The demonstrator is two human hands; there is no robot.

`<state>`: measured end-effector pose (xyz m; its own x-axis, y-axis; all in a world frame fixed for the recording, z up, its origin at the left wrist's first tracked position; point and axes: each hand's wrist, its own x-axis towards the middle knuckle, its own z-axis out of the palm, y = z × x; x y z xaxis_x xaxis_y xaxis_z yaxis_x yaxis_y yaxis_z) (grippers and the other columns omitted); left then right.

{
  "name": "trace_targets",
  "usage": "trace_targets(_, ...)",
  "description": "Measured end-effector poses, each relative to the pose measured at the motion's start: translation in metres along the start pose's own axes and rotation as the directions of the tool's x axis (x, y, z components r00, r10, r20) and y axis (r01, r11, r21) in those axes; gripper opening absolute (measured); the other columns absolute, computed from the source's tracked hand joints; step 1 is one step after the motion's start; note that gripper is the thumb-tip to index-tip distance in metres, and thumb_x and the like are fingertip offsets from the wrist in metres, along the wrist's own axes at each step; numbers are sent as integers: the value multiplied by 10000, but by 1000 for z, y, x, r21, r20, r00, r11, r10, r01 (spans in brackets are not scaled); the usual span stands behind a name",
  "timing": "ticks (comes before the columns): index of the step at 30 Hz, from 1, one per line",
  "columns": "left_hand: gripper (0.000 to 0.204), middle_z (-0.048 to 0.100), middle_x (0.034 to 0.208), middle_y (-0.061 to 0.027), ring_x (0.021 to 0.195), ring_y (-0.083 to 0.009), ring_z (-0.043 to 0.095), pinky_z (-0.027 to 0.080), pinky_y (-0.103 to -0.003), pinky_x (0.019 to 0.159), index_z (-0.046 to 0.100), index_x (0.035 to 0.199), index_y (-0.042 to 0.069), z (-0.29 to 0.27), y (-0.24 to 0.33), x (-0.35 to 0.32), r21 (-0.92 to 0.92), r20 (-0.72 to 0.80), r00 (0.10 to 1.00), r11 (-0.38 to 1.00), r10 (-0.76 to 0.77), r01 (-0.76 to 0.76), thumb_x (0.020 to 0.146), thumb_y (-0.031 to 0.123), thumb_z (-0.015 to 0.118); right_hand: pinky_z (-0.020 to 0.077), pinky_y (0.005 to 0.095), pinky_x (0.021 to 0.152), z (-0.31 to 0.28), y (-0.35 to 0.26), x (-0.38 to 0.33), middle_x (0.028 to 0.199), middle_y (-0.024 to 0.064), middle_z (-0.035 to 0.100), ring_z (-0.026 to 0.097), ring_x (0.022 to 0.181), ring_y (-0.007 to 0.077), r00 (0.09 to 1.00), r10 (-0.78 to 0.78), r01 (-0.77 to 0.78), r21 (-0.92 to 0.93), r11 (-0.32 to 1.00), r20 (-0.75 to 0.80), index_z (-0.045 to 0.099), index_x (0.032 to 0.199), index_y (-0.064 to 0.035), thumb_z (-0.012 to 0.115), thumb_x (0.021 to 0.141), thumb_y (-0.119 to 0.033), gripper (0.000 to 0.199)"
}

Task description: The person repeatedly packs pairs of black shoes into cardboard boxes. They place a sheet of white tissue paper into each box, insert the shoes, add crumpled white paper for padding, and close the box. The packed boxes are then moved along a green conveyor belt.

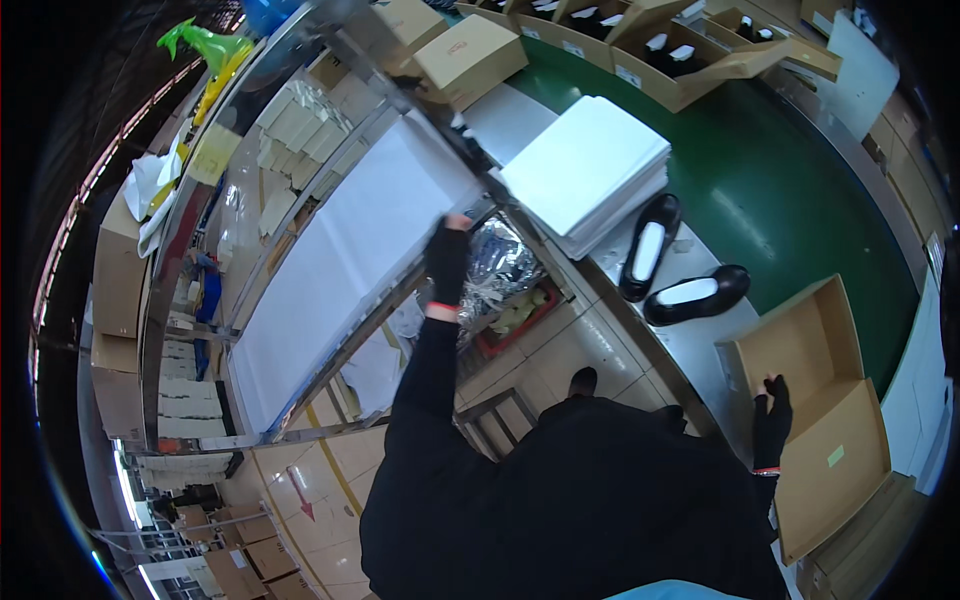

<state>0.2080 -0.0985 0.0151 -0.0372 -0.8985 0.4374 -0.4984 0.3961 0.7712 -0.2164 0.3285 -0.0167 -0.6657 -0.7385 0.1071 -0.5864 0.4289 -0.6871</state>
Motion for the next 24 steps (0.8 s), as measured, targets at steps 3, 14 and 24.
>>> trace_targets(3,318,638,714,-70,686,-241,624,469,-395,635,615,847,93,-85,-74,70,297,-66,992,947,-107,122,915,390,526,455,326,913,32,-58,22,1089,141,653,620,1051,246,998,-55,50,137,989,33,586,1161,3,572,904,-64,266)
trace_targets(14,318,684,983,-115,928,-256,640,492,-353,863,642,1093,27,-161,-168,141,-306,55,991,943,-118,130,913,278,567,488,336,806,117,-173,15,965,125,681,653,920,244,941,-268,244,137,960,208,638,1062,-13,595,894,-92,191)
trace_targets(24,377,567,1255,-122,1176,-208,515,366,-336,1041,514,1272,-14,-19,-60,23,-609,728,583,731,362,307,986,220,436,516,312,743,159,-282,52,1117,122,605,623,963,212,628,-275,-691,684,233,728,417,1350,-24,430,957,-526,637)
